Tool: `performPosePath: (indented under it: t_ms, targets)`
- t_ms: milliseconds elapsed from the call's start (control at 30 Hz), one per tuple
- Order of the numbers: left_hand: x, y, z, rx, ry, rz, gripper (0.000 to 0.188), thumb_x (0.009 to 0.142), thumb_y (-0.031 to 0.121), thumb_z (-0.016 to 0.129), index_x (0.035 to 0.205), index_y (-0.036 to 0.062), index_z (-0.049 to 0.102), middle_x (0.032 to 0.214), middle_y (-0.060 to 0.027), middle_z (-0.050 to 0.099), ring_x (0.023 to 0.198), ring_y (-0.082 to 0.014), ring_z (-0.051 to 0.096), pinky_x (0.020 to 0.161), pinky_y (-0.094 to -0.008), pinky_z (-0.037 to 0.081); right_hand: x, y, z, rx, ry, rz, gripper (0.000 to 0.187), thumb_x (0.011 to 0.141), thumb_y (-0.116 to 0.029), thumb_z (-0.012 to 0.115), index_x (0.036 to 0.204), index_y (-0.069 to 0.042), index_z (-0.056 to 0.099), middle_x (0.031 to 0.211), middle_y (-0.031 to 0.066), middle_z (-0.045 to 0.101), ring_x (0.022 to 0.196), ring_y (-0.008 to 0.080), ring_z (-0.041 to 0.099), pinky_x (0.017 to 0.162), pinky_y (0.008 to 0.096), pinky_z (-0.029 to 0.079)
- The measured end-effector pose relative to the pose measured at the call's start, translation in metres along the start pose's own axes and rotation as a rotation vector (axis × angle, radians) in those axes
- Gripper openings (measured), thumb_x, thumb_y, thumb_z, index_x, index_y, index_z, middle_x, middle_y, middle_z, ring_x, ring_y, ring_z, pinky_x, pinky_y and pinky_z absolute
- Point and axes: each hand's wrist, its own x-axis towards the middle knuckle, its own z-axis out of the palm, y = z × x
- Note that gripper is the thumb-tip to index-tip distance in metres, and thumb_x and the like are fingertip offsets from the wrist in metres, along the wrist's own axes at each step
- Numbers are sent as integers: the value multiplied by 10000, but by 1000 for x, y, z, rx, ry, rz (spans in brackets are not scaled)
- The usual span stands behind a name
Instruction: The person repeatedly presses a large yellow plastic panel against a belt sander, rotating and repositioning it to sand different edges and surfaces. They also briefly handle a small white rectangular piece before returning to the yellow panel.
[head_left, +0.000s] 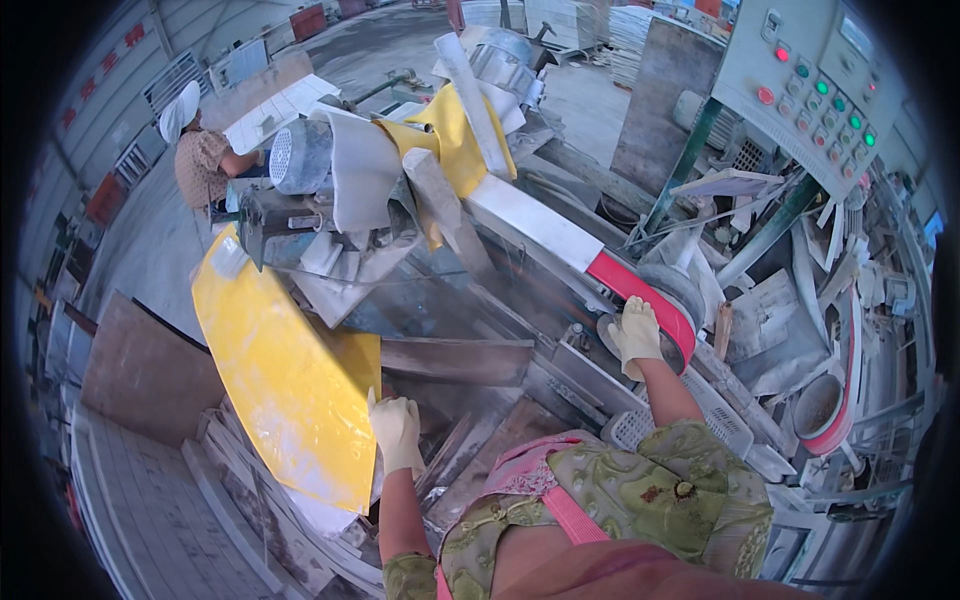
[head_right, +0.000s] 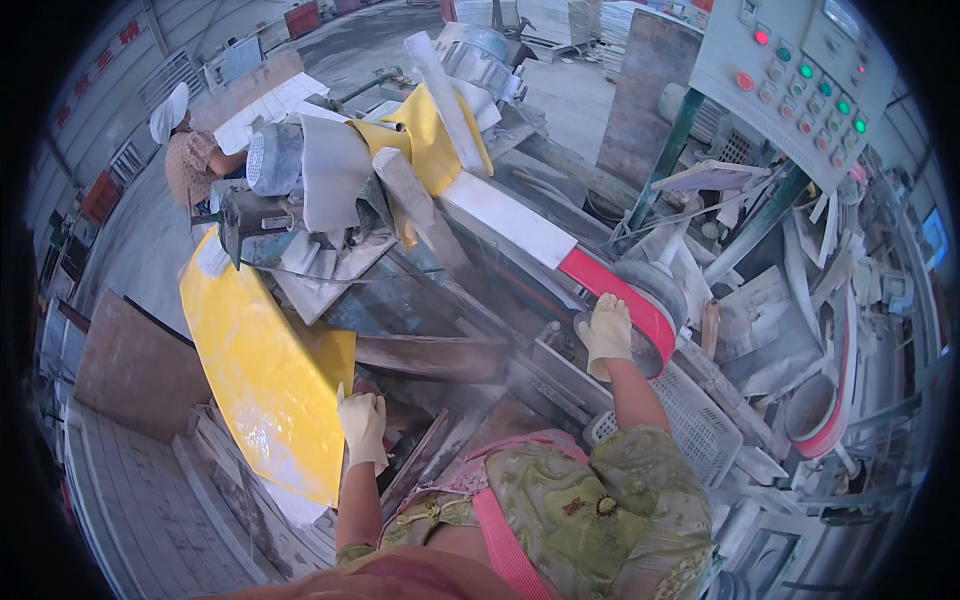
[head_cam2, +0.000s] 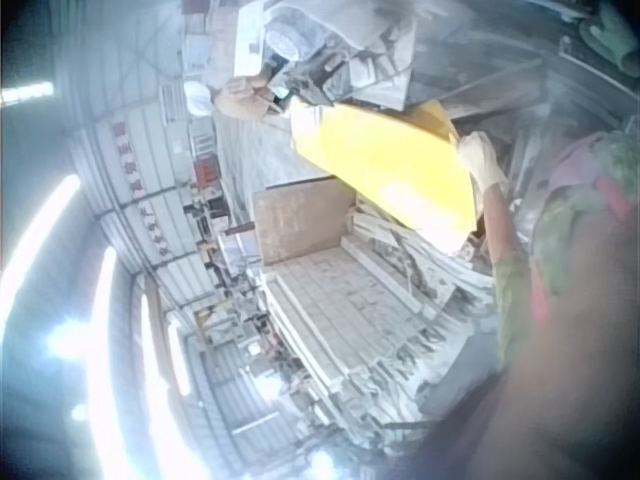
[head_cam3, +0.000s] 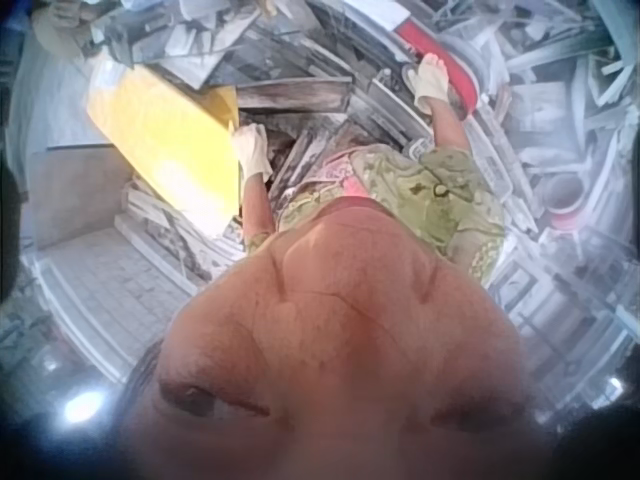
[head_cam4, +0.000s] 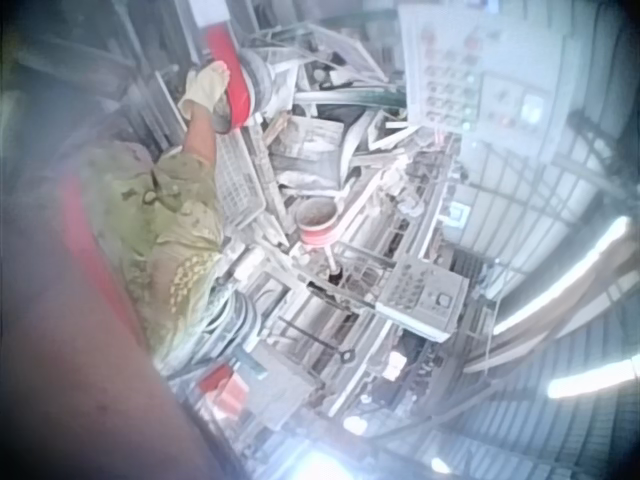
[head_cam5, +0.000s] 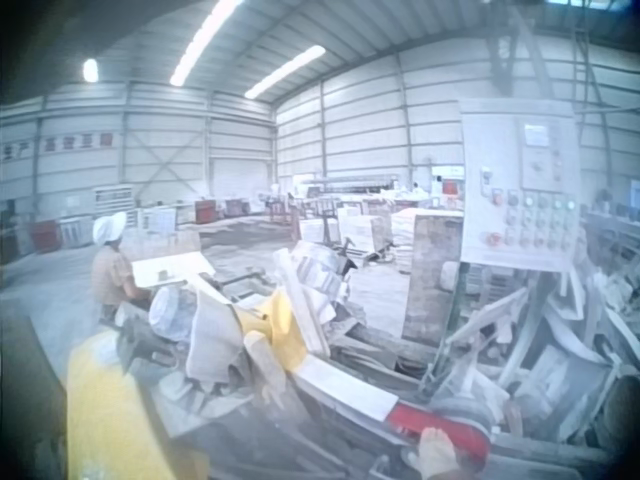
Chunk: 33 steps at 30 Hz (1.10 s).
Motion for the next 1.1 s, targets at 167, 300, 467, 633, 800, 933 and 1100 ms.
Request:
performPosePath:
  t_ms: [167, 300, 467, 633, 800, 933, 1100]
  targets:
    - [1, 1, 1, 29, -9, 4, 245, 795, 111, 615, 554, 78, 645, 602, -139, 641, 666, -315, 651, 1125, -469, 406, -2, 2, 2, -26, 6, 13, 826, 872, -392, 667, 1468, 112, 398, 1494, 257, 484, 1385, 401, 458, 1162, 456, 357]
    - [1, 1, 1, 28, -10, 6, 248, 797, 111, 616, 552, 81, 641, 596, -138, 634, 667, -313, 646, 1128, -464, 402, -3, 3, 3, -19, -6, 30, 818, 878, -387, 672, 1472, 101, 393, 1510, 256, 467, 1394, 404, 450, 1174, 462, 347]
    - [0, 0, 2, 20, -9, 6, 249, 798, 110, 620, 551, 84, 637, 589, -135, 624, 656, -315, 633, 1127, -467, 402, -3, 5, 4, -12, -28, 64, 808, 894, -375, 680, 1485, 83, 376, 1532, 241, 448, 1419, 400, 425, 1189, 466, 341]
    - [-1, -1, 5, 27, 18, 30, 261, 811, 116, 619, 551, 93, 629, 586, -127, 611, 653, -312, 619, 1136, -465, 394, -4, 8, 2, 2, -45, 68, 799, 904, -378, 672, 1492, 75, 373, 1542, 242, 437, 1432, 398, 413, 1197, 456, 332]
    - [-2, -3, 5, 47, -94, -9, 214, 776, 178, 714, 608, 74, 632, 641, -139, 637, 698, -320, 652, 1143, -481, 378, -5, 10, 5, 5, -53, 79, 810, 904, -381, 669, 1503, 73, 365, 1551, 243, 428, 1451, 397, 393, 1211, 457, 310]
    - [-2, -3, 5, 41, -97, -9, 213, 775, 179, 713, 607, 77, 632, 636, -138, 635, 699, -319, 652, 1146, -481, 375, -6, 14, 12, 27, -18, 76, 831, 884, -384, 678, 1499, 84, 373, 1546, 246, 436, 1451, 405, 390, 1213, 472, 296]
    - [-1, -1, 5, 50, -31, 21, 271, 815, 105, 608, 545, 93, 621, 585, -135, 607, 645, -317, 612, 1147, -461, 385, -8, 18, 16, 11, 3, 67, 824, 880, -379, 676, 1490, 91, 383, 1534, 252, 447, 1430, 409, 412, 1201, 476, 310]
